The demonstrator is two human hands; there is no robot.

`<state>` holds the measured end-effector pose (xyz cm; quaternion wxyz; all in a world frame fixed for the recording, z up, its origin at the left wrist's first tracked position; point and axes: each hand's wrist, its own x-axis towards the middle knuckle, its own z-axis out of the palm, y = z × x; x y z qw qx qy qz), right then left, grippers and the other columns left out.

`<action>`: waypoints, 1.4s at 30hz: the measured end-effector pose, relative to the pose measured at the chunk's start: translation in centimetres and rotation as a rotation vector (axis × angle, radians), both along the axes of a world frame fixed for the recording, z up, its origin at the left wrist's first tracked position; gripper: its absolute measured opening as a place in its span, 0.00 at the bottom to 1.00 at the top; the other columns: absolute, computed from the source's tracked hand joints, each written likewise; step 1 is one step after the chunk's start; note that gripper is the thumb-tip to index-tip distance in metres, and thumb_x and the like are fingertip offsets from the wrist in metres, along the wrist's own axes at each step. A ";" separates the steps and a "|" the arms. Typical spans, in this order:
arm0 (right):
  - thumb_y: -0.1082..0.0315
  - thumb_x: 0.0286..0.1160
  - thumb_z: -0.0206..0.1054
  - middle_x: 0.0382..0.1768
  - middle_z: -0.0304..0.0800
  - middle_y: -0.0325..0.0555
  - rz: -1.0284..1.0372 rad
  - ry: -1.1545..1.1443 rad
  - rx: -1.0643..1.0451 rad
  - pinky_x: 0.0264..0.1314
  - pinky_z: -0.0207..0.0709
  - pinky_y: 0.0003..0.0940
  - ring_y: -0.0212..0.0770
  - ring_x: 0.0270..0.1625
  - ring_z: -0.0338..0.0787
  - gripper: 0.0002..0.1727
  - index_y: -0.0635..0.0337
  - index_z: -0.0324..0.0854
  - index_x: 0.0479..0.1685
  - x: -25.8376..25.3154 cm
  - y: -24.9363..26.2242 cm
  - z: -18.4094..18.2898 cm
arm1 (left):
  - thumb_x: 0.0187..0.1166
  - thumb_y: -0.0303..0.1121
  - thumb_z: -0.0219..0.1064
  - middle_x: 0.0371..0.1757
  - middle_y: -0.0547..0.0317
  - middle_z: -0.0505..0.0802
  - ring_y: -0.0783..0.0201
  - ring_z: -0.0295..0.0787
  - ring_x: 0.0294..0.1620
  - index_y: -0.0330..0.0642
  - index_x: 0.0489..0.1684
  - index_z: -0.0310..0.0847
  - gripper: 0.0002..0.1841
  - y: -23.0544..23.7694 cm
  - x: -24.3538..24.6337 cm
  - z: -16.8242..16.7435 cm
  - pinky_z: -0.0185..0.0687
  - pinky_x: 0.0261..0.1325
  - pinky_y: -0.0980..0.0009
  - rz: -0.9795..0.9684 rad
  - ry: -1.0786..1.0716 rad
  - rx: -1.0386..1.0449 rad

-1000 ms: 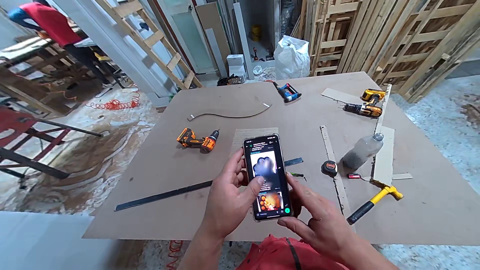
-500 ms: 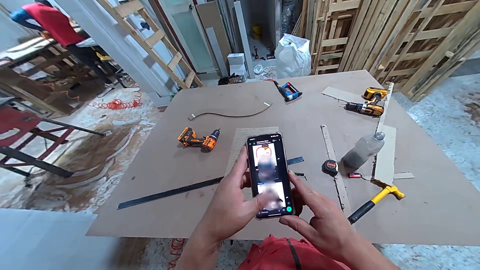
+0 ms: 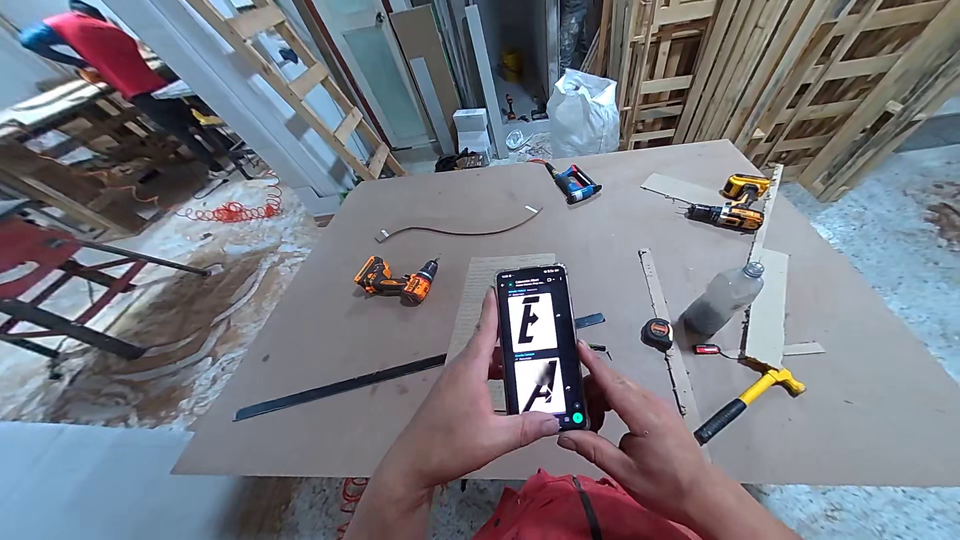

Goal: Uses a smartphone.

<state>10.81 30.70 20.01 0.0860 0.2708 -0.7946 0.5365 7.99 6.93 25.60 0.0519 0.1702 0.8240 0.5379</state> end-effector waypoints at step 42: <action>0.49 0.76 0.75 0.56 0.92 0.42 -0.023 0.013 0.037 0.52 0.92 0.29 0.28 0.47 0.93 0.47 0.53 0.57 0.93 0.0 -0.1 0.3 | 0.80 0.44 0.72 0.77 0.53 0.85 0.51 0.90 0.67 0.57 0.98 0.44 0.47 0.3 -0.2 -0.9 0.92 0.68 0.54 -0.010 0.083 0.276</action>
